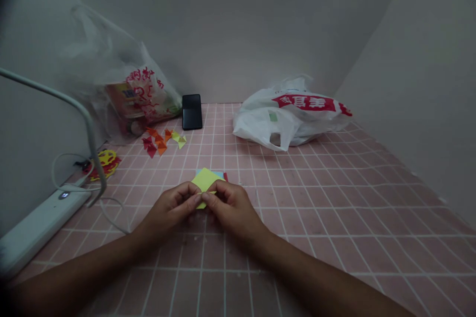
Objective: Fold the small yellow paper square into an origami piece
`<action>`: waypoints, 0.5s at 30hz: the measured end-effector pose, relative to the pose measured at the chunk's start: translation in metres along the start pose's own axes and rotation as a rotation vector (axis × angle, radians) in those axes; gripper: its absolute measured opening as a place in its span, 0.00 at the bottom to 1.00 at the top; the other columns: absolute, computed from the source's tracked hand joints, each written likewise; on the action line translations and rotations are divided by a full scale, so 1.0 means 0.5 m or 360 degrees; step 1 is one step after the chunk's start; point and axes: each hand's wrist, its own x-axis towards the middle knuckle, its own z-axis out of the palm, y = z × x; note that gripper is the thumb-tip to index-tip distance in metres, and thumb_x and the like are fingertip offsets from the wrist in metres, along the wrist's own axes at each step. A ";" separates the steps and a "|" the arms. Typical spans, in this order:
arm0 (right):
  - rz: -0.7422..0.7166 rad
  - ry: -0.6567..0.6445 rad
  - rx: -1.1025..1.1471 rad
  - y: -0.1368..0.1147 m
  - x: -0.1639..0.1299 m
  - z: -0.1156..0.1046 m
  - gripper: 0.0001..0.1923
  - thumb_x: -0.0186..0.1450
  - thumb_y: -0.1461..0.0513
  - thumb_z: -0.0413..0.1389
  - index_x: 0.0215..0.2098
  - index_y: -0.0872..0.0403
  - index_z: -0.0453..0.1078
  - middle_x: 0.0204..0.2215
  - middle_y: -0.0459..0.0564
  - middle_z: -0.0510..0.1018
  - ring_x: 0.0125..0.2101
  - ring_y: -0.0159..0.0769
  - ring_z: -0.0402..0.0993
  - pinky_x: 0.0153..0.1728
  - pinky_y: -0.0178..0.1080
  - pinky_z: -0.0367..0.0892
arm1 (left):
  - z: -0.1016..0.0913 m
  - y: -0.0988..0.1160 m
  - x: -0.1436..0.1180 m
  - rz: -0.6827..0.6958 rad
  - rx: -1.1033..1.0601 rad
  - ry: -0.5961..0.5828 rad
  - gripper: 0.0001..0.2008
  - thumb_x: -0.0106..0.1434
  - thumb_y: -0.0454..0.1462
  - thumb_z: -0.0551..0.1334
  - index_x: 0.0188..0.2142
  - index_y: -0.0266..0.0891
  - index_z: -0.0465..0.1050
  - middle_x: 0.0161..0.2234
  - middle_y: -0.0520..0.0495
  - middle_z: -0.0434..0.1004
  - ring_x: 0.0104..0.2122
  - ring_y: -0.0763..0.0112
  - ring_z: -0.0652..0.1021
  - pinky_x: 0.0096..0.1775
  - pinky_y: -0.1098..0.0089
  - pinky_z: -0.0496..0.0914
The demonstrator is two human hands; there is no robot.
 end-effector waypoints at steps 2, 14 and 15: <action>0.0006 0.0046 0.0024 0.001 0.000 0.000 0.14 0.62 0.54 0.57 0.25 0.53 0.65 0.17 0.41 0.68 0.16 0.27 0.62 0.18 0.32 0.56 | 0.000 0.002 0.002 -0.0014 -0.0070 -0.0007 0.11 0.62 0.43 0.60 0.31 0.38 0.67 0.24 0.56 0.67 0.21 0.77 0.68 0.26 0.74 0.62; -0.0019 0.0101 0.0097 0.008 0.004 -0.005 0.13 0.62 0.54 0.57 0.26 0.53 0.65 0.18 0.42 0.69 0.16 0.27 0.63 0.17 0.31 0.58 | -0.007 0.012 0.009 -0.0032 -0.0042 0.0011 0.12 0.59 0.44 0.61 0.27 0.38 0.67 0.20 0.56 0.65 0.20 0.76 0.66 0.25 0.74 0.61; -0.0004 0.0084 0.0096 0.008 0.006 -0.005 0.13 0.61 0.54 0.57 0.27 0.53 0.65 0.17 0.41 0.69 0.16 0.27 0.63 0.17 0.31 0.58 | -0.008 0.013 0.009 -0.0033 -0.0015 -0.0013 0.12 0.59 0.44 0.61 0.27 0.38 0.67 0.21 0.56 0.65 0.20 0.76 0.66 0.25 0.74 0.61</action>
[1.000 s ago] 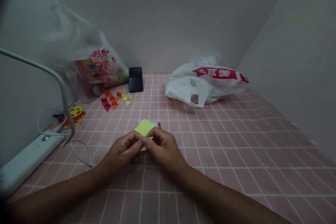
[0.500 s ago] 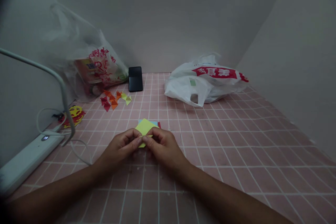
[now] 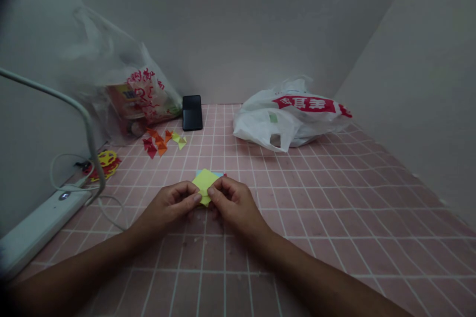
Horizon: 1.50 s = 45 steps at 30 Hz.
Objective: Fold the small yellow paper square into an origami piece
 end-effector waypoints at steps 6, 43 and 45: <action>0.0076 -0.0073 0.0035 0.005 0.002 -0.001 0.13 0.61 0.54 0.58 0.25 0.53 0.64 0.15 0.42 0.69 0.15 0.27 0.62 0.17 0.31 0.54 | -0.007 -0.003 0.004 0.0003 -0.0076 -0.0030 0.12 0.61 0.43 0.61 0.28 0.37 0.67 0.22 0.56 0.66 0.21 0.77 0.67 0.27 0.74 0.61; -0.0003 -0.0117 0.0171 0.013 0.001 -0.001 0.13 0.64 0.54 0.57 0.27 0.55 0.68 0.18 0.44 0.73 0.19 0.28 0.66 0.23 0.33 0.56 | -0.005 0.000 0.004 -0.0039 -0.0074 0.0087 0.10 0.56 0.41 0.63 0.27 0.36 0.67 0.21 0.56 0.68 0.20 0.78 0.68 0.26 0.74 0.61; 0.0005 -0.0117 0.0193 0.012 0.001 0.000 0.13 0.63 0.55 0.58 0.26 0.55 0.68 0.17 0.44 0.73 0.19 0.28 0.65 0.23 0.33 0.56 | -0.005 -0.002 0.003 -0.0048 -0.0091 0.0064 0.10 0.56 0.41 0.64 0.27 0.36 0.67 0.21 0.56 0.68 0.20 0.79 0.67 0.25 0.75 0.60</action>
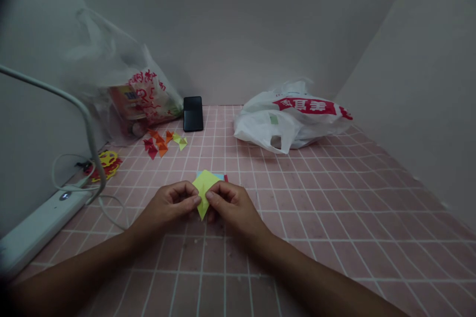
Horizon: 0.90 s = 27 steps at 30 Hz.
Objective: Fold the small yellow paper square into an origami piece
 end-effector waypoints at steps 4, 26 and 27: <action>0.0038 0.0027 -0.0039 -0.007 -0.003 0.003 0.13 0.62 0.55 0.58 0.26 0.56 0.68 0.17 0.44 0.72 0.20 0.27 0.65 0.25 0.33 0.56 | 0.001 -0.001 -0.001 -0.0003 -0.0042 -0.0018 0.10 0.56 0.41 0.64 0.27 0.36 0.68 0.21 0.56 0.68 0.20 0.79 0.67 0.25 0.75 0.60; 0.0077 0.0084 -0.0145 -0.012 -0.006 0.012 0.14 0.62 0.53 0.57 0.25 0.53 0.64 0.15 0.42 0.70 0.16 0.27 0.62 0.20 0.33 0.54 | 0.002 -0.002 0.001 -0.0068 -0.0215 0.0015 0.12 0.55 0.43 0.66 0.25 0.37 0.67 0.17 0.56 0.69 0.18 0.78 0.68 0.25 0.74 0.61; 0.0073 0.0094 -0.0163 -0.013 -0.007 0.013 0.14 0.62 0.53 0.57 0.25 0.53 0.64 0.15 0.41 0.70 0.16 0.27 0.62 0.20 0.33 0.55 | 0.002 -0.002 0.001 -0.0069 -0.0219 0.0013 0.12 0.55 0.43 0.66 0.25 0.37 0.67 0.17 0.56 0.69 0.18 0.78 0.68 0.25 0.74 0.61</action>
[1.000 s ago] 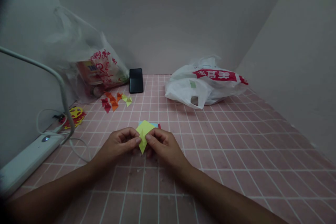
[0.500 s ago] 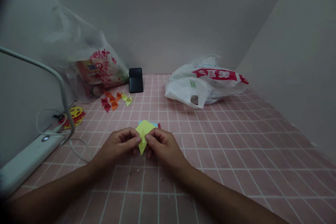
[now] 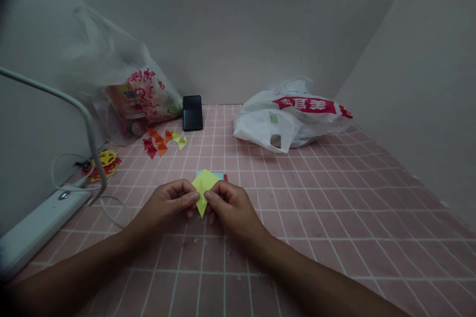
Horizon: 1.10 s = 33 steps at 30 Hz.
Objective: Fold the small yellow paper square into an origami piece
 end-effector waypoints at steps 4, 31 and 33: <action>-0.0012 0.0048 -0.0064 0.001 -0.004 0.003 0.15 0.63 0.53 0.56 0.25 0.52 0.61 0.14 0.41 0.68 0.15 0.27 0.61 0.18 0.33 0.55 | 0.001 0.001 -0.002 -0.0027 -0.0027 0.0001 0.13 0.54 0.43 0.66 0.25 0.37 0.67 0.17 0.56 0.69 0.18 0.78 0.68 0.24 0.75 0.60; -0.0200 0.0080 -0.0352 0.000 -0.008 -0.002 0.15 0.67 0.54 0.51 0.25 0.52 0.62 0.17 0.43 0.68 0.18 0.30 0.62 0.21 0.34 0.56 | -0.003 -0.007 0.004 -0.0121 -0.0150 -0.0062 0.13 0.53 0.42 0.69 0.24 0.36 0.70 0.20 0.54 0.73 0.19 0.78 0.71 0.26 0.74 0.66; -0.0188 0.0038 -0.0276 -0.003 -0.008 -0.002 0.15 0.67 0.54 0.51 0.25 0.52 0.62 0.17 0.43 0.69 0.19 0.30 0.62 0.22 0.34 0.57 | -0.003 -0.007 0.005 -0.0124 -0.0175 -0.0045 0.13 0.53 0.42 0.69 0.24 0.36 0.70 0.20 0.54 0.73 0.19 0.79 0.71 0.25 0.75 0.66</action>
